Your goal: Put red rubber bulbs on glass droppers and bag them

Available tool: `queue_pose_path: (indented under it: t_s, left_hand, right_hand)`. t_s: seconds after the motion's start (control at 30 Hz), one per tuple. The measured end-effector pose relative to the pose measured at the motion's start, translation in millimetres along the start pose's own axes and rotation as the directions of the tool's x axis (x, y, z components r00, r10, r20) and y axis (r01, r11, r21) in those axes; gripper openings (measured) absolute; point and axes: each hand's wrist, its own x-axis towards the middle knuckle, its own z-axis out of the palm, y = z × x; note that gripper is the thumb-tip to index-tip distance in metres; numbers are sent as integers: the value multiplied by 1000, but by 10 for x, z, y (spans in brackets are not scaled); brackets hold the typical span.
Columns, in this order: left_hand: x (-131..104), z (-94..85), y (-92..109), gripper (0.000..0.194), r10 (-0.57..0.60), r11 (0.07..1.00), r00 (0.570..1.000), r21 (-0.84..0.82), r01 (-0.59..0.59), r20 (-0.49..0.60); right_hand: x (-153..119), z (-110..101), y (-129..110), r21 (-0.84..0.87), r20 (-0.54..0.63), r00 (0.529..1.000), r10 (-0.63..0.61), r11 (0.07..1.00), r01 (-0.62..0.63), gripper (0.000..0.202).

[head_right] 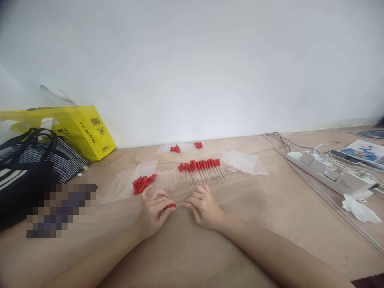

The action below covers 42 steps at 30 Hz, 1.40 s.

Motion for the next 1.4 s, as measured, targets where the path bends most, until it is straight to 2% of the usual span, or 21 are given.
queue_pose_path:
  t_s: [0.2, 0.5, 0.57, 0.67, 0.77, 0.87, 0.97, 1.1, 1.3, 1.4]
  left_hand:
    - [11, -18, 4, 13, 21, 999, 1000, 35, -21, -8]
    - [53, -50, -84, 18, 91, 989, 996, 122, -90, -4]
    - [45, -57, -147, 18, 29, 984, 999, 178, -26, -13]
    - [18, -82, -297, 37, -141, 941, 988, 303, 151, -55]
    - [-11, -125, -463, 36, -299, 858, 949, 406, 315, -104]
    - [-29, -186, -587, 30, -388, 767, 909, 494, 410, -152]
    - [-40, -249, -670, 30, -461, 694, 872, 547, 469, -163]
    - [-43, -298, -744, 30, -539, 640, 829, 566, 520, -152]
    - [-26, -295, -779, 24, -537, 620, 822, 573, 536, -187]
    - [-19, -287, -785, 25, -553, 603, 803, 559, 569, -221]
  right_hand:
    - [12, -29, 13, -7, 70, 998, 10, 1000, -10, 24]
    - [52, -100, -11, -169, 166, 986, 18, 986, 11, 17]
    - [58, -78, -8, -181, 159, 984, 77, 982, -47, 16]
    - [119, -13, 37, -177, 53, 964, 261, 952, -248, 17]
    - [260, 85, 109, -174, -72, 900, 429, 883, -435, 16]
    - [446, 204, 162, -215, -146, 847, 511, 819, -532, 18]
    - [615, 316, 182, -241, -182, 810, 558, 773, -587, 16]
    - [758, 420, 197, -264, -190, 775, 602, 729, -631, 13]
    - [826, 473, 224, -284, -137, 760, 636, 710, -645, 13]
    - [831, 467, 192, -290, -136, 774, 618, 722, -628, 18]
